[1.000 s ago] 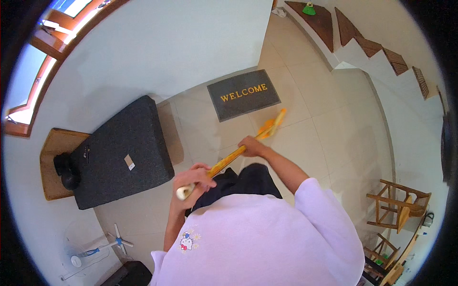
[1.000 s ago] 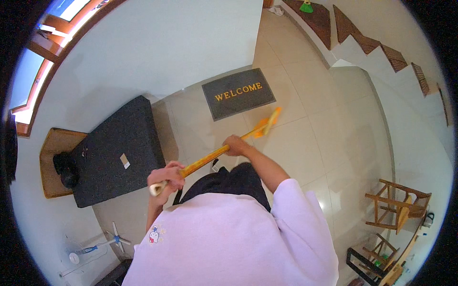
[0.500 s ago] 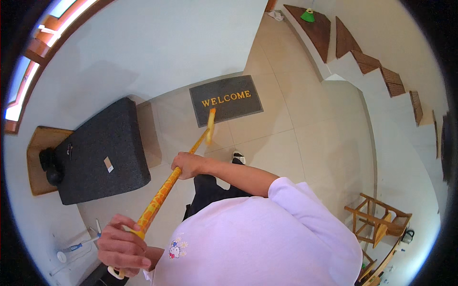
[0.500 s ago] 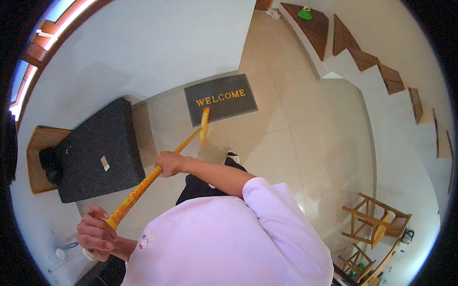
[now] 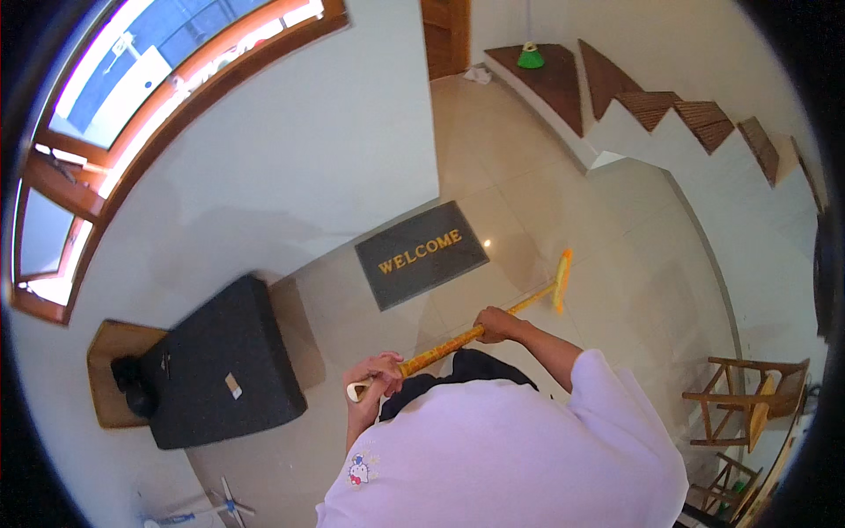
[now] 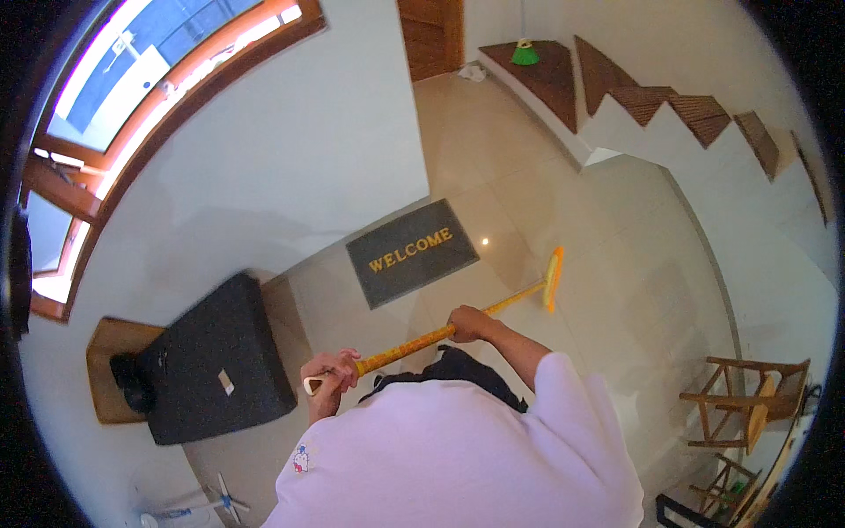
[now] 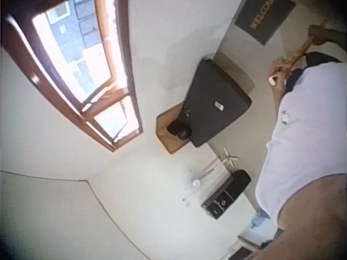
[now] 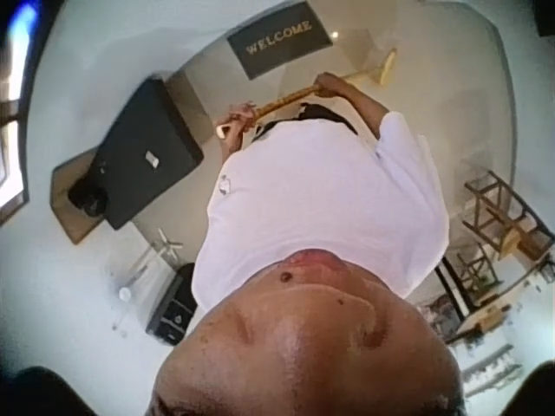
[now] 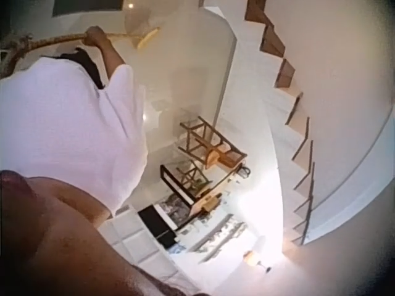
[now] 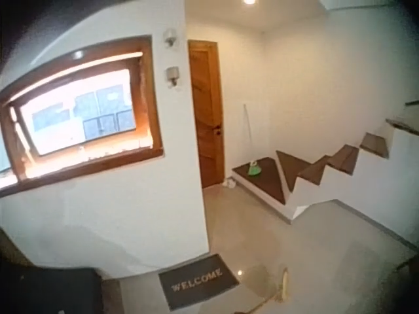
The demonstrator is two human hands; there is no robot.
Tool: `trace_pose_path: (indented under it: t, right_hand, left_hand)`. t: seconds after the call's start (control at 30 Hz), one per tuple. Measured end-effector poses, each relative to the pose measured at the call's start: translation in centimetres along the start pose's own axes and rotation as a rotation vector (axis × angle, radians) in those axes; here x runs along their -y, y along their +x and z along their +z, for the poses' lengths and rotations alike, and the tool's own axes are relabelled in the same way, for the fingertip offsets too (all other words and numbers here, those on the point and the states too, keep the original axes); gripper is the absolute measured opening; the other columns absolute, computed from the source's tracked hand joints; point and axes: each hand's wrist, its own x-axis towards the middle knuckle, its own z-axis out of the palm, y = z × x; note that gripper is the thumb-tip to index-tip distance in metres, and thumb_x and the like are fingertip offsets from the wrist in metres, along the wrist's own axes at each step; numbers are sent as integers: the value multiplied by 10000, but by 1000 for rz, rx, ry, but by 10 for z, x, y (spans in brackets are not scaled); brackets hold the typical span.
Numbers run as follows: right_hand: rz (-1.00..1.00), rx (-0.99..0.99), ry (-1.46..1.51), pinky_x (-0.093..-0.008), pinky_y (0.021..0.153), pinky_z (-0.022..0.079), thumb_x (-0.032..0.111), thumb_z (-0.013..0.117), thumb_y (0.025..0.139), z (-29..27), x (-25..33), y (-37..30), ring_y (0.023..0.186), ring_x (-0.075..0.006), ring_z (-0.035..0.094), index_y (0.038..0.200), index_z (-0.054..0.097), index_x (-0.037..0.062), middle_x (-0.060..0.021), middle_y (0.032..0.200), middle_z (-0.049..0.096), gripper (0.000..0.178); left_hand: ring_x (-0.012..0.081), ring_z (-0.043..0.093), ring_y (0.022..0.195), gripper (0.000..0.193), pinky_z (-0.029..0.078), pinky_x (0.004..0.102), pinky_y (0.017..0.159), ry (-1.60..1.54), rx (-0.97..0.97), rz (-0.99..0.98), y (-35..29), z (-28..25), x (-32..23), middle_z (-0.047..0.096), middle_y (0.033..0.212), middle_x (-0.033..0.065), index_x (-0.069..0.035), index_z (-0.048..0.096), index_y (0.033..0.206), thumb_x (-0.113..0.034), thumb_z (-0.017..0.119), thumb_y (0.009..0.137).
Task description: Sweeping the tiled floor using a floor squeegee to collect dust and debris.
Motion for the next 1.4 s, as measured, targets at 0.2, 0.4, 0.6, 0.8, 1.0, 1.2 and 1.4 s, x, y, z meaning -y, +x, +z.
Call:
trace_pose_path:
  t: [0.2, 0.4, 0.6, 0.8, 1.0, 1.2, 1.4]
  right_hand:
    - [59, -178, 78, -382, 571, 429, 200, 566, 569, -7, 5, -21, 585, -314, 529, 596, 570, 47, -153, 596, 540, 155]
    - [-46, 79, 199, -382, 602, 418, 304, 595, 596, 57, 6, 2, 639, -332, 515, 666, 562, 32, -177, 691, 538, 283]
    - [-114, 94, 95, -401, 636, 411, 291, 609, 576, 48, 22, 15, 688, -322, 514, 684, 568, 43, -162, 703, 546, 274]
    - [-190, -206, -59, -381, 584, 393, 172, 581, 512, 34, -10, 37, 592, -305, 505, 543, 505, 76, -112, 569, 518, 126]
    - [-103, -363, -51, -387, 579, 394, 141, 577, 517, 7, 17, 26, 607, -312, 500, 551, 512, 69, -124, 580, 517, 103]
    - [197, -519, 12, -387, 624, 408, 176, 580, 557, 41, 97, -7, 644, -325, 496, 621, 552, 47, -146, 641, 522, 147]
    - [448, -848, 168, -411, 560, 398, 173, 565, 601, 159, 174, -84, 578, -339, 490, 568, 502, 31, -153, 585, 509, 160]
  left_hand:
    - [105, 422, 406, 93, 371, 349, 718, -81, 147, 71, 49, 13, -26, 455, 469, 17, -21, 545, 665, -83, 478, 646]
    - [90, 379, 374, 115, 369, 310, 741, 151, 168, -12, 47, 22, -22, 419, 425, 4, 2, 539, 666, -102, 492, 649]
    - [87, 414, 447, 126, 371, 280, 722, 9, -203, -34, -14, 0, -18, 453, 478, 28, 12, 545, 698, -75, 487, 627]
    - [132, 426, 512, 95, 374, 280, 679, 60, -48, 10, -31, 18, -10, 494, 576, 47, -2, 537, 689, -15, 455, 643]
    - [142, 439, 568, 78, 376, 287, 686, 201, 212, 144, -8, -3, -32, 472, 524, 39, -16, 529, 680, -33, 454, 664]
    - [88, 426, 407, 183, 387, 284, 677, 45, 311, 141, 7, -58, -61, 438, 457, 7, -16, 513, 753, -196, 495, 728]
    - [64, 359, 384, 153, 364, 234, 504, -193, 394, -223, -20, -45, -51, 403, 467, -2, -16, 498, 748, -168, 482, 743]
